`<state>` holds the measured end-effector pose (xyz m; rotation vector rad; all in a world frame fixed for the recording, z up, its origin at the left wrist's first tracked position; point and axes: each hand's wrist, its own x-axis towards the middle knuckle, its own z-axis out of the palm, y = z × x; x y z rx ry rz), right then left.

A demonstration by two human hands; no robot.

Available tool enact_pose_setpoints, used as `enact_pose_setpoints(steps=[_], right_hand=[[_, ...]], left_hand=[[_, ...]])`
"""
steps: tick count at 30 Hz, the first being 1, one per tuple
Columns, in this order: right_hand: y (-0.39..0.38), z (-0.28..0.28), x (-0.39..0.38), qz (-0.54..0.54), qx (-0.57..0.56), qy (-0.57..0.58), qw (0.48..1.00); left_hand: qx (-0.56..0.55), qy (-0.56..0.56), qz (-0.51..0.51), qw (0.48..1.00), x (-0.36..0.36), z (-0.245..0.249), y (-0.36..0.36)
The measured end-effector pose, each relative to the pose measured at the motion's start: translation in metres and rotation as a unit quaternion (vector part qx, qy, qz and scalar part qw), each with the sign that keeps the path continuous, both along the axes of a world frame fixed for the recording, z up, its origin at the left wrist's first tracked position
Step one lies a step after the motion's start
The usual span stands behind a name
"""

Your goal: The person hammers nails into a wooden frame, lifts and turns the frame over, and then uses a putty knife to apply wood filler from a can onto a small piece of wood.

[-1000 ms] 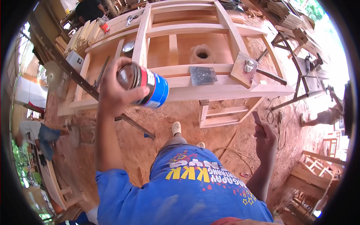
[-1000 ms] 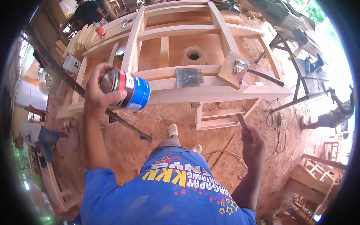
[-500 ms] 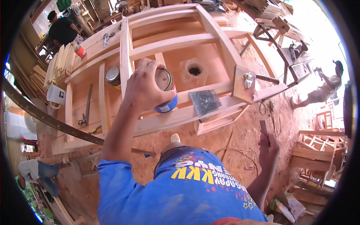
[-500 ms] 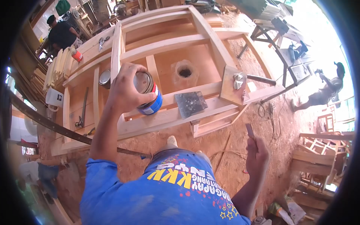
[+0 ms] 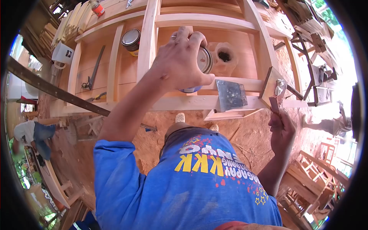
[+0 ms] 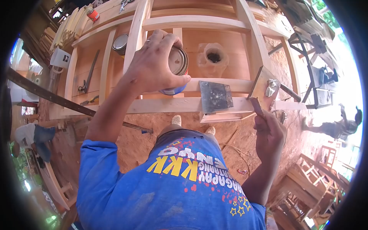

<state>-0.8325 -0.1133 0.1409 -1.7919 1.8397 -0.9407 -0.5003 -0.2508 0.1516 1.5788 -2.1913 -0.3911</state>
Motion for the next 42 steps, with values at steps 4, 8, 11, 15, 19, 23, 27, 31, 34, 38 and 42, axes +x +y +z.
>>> enact_pose_setpoints(steps=[4,8,11,15,19,23,27,31,34,38,42], right_hand=[[-0.016,0.004,-0.013,0.047,0.011,-0.015,0.999],[-0.033,0.011,-0.010,0.084,0.002,-0.034,0.996],[-0.048,0.024,-0.006,0.139,-0.013,-0.024,0.990],[-0.074,0.055,0.018,0.239,-0.094,0.049,0.965],[-0.098,0.082,0.054,0.301,-0.124,0.151,0.933],[-0.114,0.090,0.097,0.343,-0.106,0.187,0.914],[-0.134,0.067,0.121,0.371,-0.118,0.120,0.913],[-0.145,0.046,0.130,0.349,-0.062,0.096,0.930],[-0.147,0.048,0.143,0.347,-0.030,0.128,0.929],[-0.148,0.039,0.157,0.381,-0.042,0.178,0.906],[-0.145,0.038,0.167,0.377,-0.022,0.191,0.906]], left_hand=[[-0.009,0.019,0.004,1.000,-0.004,-0.001,0.005],[-0.043,0.123,0.023,0.991,-0.003,-0.004,-0.001],[-0.129,0.257,-0.021,0.958,0.009,-0.017,-0.002],[-0.024,0.636,-0.021,0.771,0.020,-0.029,0.007],[0.030,0.851,-0.003,0.524,0.037,-0.040,0.008],[0.109,0.925,-0.068,0.358,0.060,-0.057,0.011],[0.104,0.922,-0.008,0.372,0.089,-0.068,0.041],[0.151,0.876,0.119,0.442,0.109,-0.087,0.072],[0.113,0.823,0.179,0.528,0.110,-0.093,0.080],[0.059,0.765,0.235,0.597,0.103,-0.097,0.087],[-0.009,0.604,0.302,0.737,0.106,-0.097,0.098]])
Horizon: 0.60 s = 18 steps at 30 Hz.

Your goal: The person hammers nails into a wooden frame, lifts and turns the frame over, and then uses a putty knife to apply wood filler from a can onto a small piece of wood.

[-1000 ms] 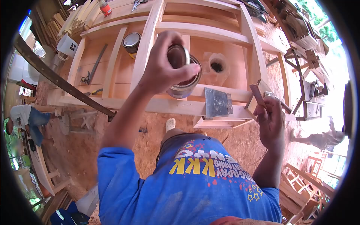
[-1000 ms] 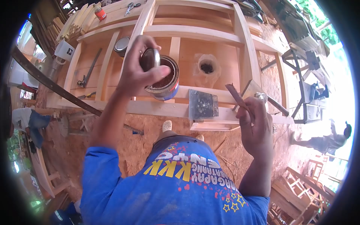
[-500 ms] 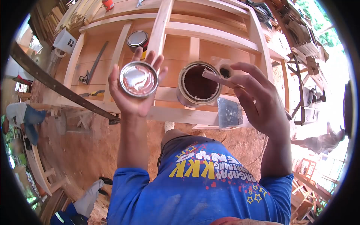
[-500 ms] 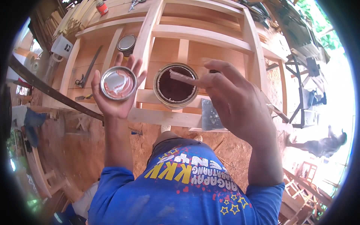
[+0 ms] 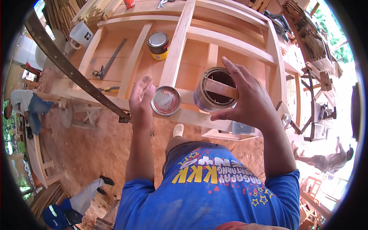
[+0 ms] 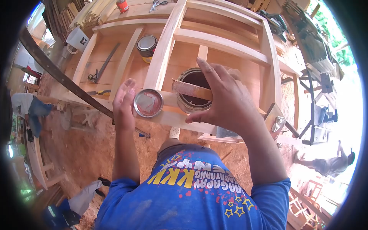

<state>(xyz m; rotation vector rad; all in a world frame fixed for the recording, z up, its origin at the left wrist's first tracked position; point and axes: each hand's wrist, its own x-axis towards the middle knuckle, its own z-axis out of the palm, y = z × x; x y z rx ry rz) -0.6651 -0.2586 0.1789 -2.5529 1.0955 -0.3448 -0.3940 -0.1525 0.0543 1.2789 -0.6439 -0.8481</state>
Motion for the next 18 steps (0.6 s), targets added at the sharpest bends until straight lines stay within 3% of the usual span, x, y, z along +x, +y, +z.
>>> enact_pose_setpoints(steps=[1,5,8,10,12,14,17,18], right_hand=[[0.000,0.001,0.002,-0.007,0.004,0.000,1.000],[0.001,0.001,0.009,-0.024,0.000,0.012,1.000],[0.003,0.008,0.014,-0.042,-0.001,0.008,0.999],[0.007,0.016,0.019,-0.062,0.014,0.006,0.998],[0.016,0.028,0.019,-0.092,-0.019,-0.032,0.995],[0.026,0.045,0.010,-0.109,-0.072,-0.059,0.990],[0.050,0.061,-0.013,-0.137,-0.036,-0.244,0.959],[0.064,0.059,-0.018,-0.144,0.003,-0.301,0.943]], left_hand=[[0.013,-0.075,0.012,0.997,0.001,0.002,0.001],[0.014,-0.090,0.032,0.995,0.002,0.003,0.010],[-0.037,-0.194,0.086,0.976,-0.002,0.010,0.019],[-0.094,-0.145,-0.019,0.985,-0.013,0.013,0.024],[-0.071,-0.004,-0.236,0.969,-0.034,0.020,0.026],[0.064,0.170,-0.428,0.886,-0.056,0.024,0.021],[0.124,0.471,-0.449,0.748,-0.090,0.002,0.027],[0.076,0.501,-0.454,0.733,-0.098,0.010,0.025]])
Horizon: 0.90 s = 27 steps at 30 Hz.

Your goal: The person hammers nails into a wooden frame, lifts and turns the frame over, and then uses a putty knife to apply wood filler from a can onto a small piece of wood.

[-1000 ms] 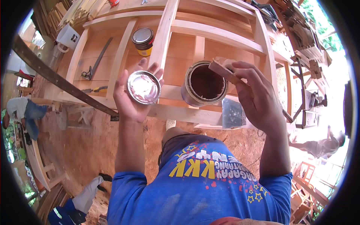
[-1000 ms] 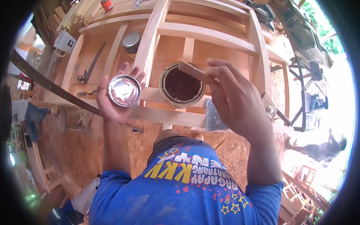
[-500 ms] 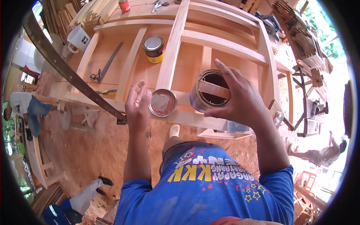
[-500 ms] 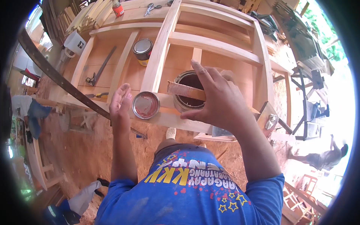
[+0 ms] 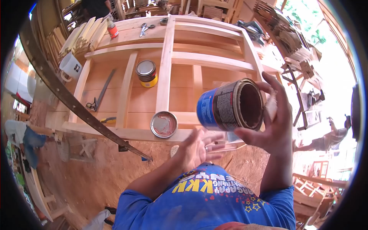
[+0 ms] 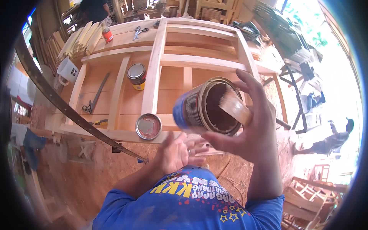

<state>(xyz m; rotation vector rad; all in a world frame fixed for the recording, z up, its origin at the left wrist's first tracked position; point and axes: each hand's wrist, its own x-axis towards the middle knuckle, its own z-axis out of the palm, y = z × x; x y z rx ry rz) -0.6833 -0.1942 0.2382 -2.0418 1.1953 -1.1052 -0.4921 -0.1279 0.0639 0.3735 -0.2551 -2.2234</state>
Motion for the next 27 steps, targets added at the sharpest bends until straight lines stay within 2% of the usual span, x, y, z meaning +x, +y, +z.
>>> enact_pose_setpoints(steps=[1,3,4,5,6,7,8,10,11,12,13,15,18,21,23,26,27], right_hand=[[0.014,-0.002,-0.006,0.002,0.028,-0.067,0.997],[0.035,-0.009,-0.019,0.029,0.029,-0.047,0.998],[0.041,-0.016,-0.024,0.056,0.022,-0.042,0.997],[0.051,-0.018,-0.035,0.052,0.000,0.080,0.995],[0.063,-0.017,-0.047,0.016,0.084,0.049,0.995],[0.075,-0.023,-0.065,-0.006,0.116,0.024,0.993],[0.087,-0.029,-0.083,-0.029,0.147,-0.003,0.989],[0.109,-0.044,-0.131,-0.103,0.211,-0.055,0.970],[0.123,-0.056,-0.158,-0.076,0.146,-0.036,0.986],[0.135,-0.075,-0.195,-0.098,0.184,-0.030,0.978],[0.151,-0.076,-0.214,-0.113,0.233,-0.019,0.966],[0.176,-0.103,-0.255,-0.168,0.319,-0.017,0.933],[0.203,-0.141,-0.301,-0.141,0.268,0.086,0.949],[0.215,-0.105,-0.278,-0.097,0.226,-0.040,0.968],[0.204,-0.065,-0.260,0.035,0.065,0.090,0.993],[0.201,-0.036,-0.225,0.049,0.031,0.276,0.959],[0.200,-0.036,-0.215,0.054,0.012,0.303,0.951]], left_hand=[[-0.029,0.045,0.032,0.998,-0.006,0.009,-0.001],[-0.086,0.135,0.103,0.982,-0.019,0.025,-0.002],[-0.096,0.127,0.172,0.972,-0.025,0.027,-0.003],[-0.102,0.096,0.163,0.977,-0.029,0.029,-0.002],[-0.107,0.066,0.154,0.980,-0.031,0.028,0.001],[-0.109,0.037,0.144,0.983,-0.035,0.025,0.006],[-0.076,0.058,0.152,0.984,-0.041,0.016,0.015],[-0.083,0.083,0.153,0.981,-0.049,0.007,0.029],[-0.084,0.093,0.154,0.980,-0.056,0.004,0.035],[-0.088,0.099,0.168,0.977,-0.065,0.004,0.040],[-0.104,0.223,0.116,0.962,-0.070,-0.014,0.039],[-0.093,0.158,0.137,0.973,-0.079,-0.030,0.052],[-0.151,0.028,0.134,0.979,-0.088,-0.021,0.068],[-0.155,-0.013,0.141,0.978,-0.102,-0.023,0.078],[-0.138,-0.046,0.143,0.979,-0.114,-0.017,0.086],[-0.141,-0.082,0.121,0.979,-0.125,-0.014,0.087],[-0.131,-0.080,0.104,0.983,-0.126,-0.013,0.088]])
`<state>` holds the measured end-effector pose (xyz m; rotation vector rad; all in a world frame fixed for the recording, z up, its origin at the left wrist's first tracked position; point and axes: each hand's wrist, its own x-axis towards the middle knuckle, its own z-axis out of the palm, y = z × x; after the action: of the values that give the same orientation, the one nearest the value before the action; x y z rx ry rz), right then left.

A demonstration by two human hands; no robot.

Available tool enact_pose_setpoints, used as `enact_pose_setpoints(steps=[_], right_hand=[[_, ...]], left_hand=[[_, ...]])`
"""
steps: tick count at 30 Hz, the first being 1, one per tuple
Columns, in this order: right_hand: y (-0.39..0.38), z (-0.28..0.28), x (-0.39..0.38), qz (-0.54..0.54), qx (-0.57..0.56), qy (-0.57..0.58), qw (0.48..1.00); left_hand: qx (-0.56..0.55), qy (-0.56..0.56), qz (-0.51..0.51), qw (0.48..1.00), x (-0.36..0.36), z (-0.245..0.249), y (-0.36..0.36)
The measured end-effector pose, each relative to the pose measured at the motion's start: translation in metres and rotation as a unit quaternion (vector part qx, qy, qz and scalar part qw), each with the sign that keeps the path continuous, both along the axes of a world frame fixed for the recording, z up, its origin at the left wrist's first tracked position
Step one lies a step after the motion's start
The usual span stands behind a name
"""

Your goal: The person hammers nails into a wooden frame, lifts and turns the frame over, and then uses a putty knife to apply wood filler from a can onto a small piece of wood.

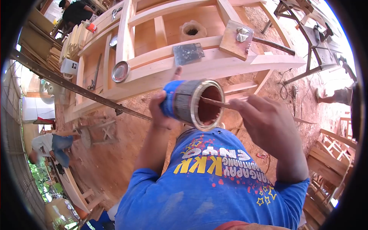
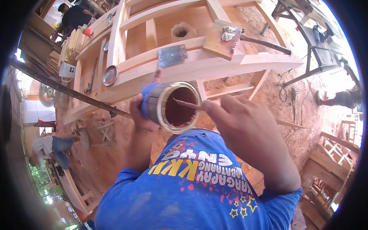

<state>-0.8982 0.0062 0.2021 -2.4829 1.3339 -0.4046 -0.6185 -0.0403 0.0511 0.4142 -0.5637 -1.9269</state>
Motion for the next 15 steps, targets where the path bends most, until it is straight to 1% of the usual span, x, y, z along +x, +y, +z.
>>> enact_pose_setpoints(steps=[2,3,7,9,11,15], right_hand=[[-0.005,-0.003,0.023,0.034,-0.037,0.057,0.997],[-0.007,-0.006,0.033,0.043,-0.039,0.064,0.996],[-0.015,-0.026,0.071,0.018,-0.077,0.096,0.992],[-0.015,-0.032,0.083,0.019,-0.063,0.111,0.992],[-0.017,-0.040,0.095,0.020,-0.054,0.113,0.992],[-0.028,-0.043,0.109,0.060,-0.026,0.124,0.990]], left_hand=[[0.022,0.005,-0.022,1.000,-0.001,0.002,0.000],[0.027,0.017,-0.032,0.999,0.001,0.003,0.000],[0.059,0.058,-0.048,0.995,0.013,0.004,0.003],[0.066,0.072,-0.048,0.994,0.024,-0.005,0.001],[0.065,0.060,-0.051,0.995,0.037,-0.005,0.000],[0.072,0.061,-0.065,0.993,0.053,-0.008,-0.003]])
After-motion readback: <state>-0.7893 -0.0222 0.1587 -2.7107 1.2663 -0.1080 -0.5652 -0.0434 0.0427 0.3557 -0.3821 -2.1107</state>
